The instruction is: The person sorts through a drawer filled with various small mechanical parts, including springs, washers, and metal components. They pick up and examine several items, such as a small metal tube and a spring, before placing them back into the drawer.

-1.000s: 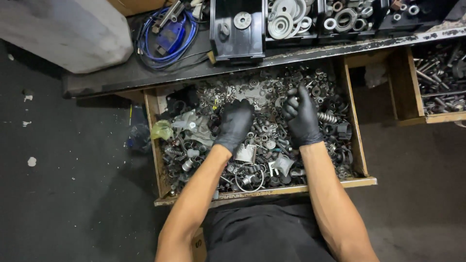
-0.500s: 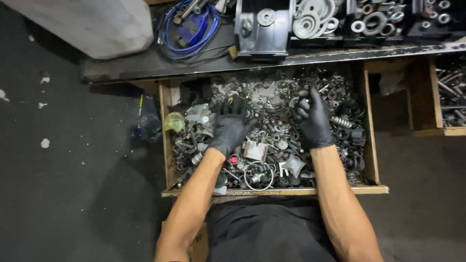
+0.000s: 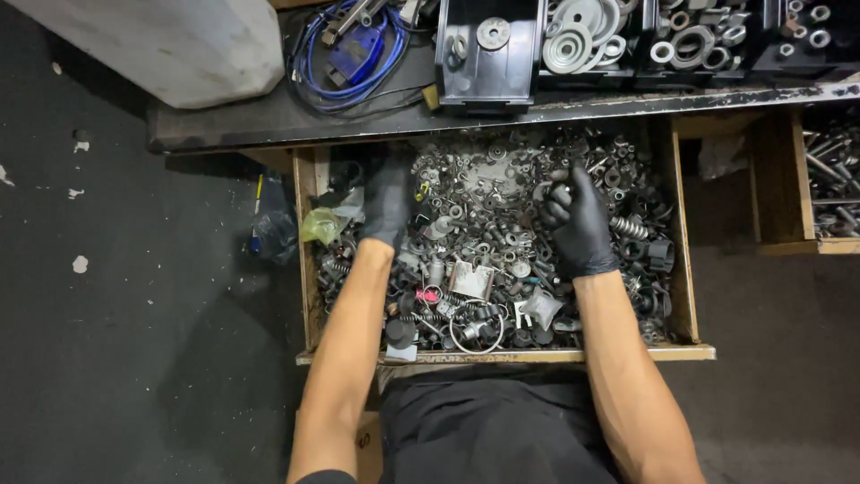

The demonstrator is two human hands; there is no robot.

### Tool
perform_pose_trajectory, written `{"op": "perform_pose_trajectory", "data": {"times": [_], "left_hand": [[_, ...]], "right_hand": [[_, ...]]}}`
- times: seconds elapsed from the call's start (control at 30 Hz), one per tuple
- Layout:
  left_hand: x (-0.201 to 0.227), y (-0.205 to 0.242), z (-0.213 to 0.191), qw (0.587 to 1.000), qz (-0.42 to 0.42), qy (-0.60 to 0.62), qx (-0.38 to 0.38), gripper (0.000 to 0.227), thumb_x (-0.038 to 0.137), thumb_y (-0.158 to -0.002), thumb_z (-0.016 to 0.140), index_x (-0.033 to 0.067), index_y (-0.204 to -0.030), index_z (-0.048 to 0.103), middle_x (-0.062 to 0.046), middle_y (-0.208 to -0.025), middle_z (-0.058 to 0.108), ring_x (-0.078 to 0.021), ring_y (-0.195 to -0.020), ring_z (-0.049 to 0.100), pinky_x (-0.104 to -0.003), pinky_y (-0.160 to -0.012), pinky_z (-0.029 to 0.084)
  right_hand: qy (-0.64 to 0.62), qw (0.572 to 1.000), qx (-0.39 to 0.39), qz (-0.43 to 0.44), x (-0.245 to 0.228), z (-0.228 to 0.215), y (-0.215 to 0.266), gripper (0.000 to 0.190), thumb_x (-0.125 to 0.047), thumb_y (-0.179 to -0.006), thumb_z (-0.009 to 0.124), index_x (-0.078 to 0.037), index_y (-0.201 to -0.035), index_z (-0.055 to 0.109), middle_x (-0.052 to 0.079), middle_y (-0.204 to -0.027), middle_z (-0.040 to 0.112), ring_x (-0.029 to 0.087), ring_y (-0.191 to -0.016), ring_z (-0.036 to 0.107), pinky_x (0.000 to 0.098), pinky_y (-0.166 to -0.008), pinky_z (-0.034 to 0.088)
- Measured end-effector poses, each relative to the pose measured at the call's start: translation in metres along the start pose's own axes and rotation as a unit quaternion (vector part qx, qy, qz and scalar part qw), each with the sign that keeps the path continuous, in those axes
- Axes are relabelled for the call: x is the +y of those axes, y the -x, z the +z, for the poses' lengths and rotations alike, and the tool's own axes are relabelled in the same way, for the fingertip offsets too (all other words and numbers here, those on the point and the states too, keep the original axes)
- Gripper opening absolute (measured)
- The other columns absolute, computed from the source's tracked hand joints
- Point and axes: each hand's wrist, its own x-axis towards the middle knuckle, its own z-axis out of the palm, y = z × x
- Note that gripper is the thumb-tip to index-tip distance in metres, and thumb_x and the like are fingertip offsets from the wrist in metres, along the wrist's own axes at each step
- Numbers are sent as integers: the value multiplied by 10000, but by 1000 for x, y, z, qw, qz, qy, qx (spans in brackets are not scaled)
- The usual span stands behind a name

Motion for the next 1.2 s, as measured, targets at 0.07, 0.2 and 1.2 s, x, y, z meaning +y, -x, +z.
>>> {"op": "perform_pose_trajectory", "data": {"times": [0.07, 0.2, 1.2], "left_hand": [[-8, -13, 12, 1000, 5, -9, 18, 131, 196, -949, 639, 91, -1018, 676, -129, -820, 716, -373, -875, 730, -461, -774, 623], [-33, -31, 35, 999, 12, -16, 31, 144, 168, -944, 647, 54, -898, 722, -145, -745, 715, -400, -826, 729, -456, -748, 630], [30, 15, 1, 987, 97, -106, 65, 89, 248, -914, 704, 182, -894, 761, -59, -774, 720, -271, -838, 743, -400, -760, 566]], "right_hand": [[-2, 1000, -16, 4, 1, -3, -1, 335, -489, -1042, 509, -193, -972, 649, -121, -593, 175, 12, -405, 188, 185, -425, 203], [4, 1000, -17, 10, -3, 6, 8, 328, -460, -1053, 485, -187, -980, 652, -112, -585, 197, 21, -406, 203, 201, -438, 199], [-43, 994, -62, 74, 16, 34, 27, 389, -433, -1070, 466, -108, -1229, 610, -57, -827, 448, 55, -658, 448, 204, -581, 326]]}}
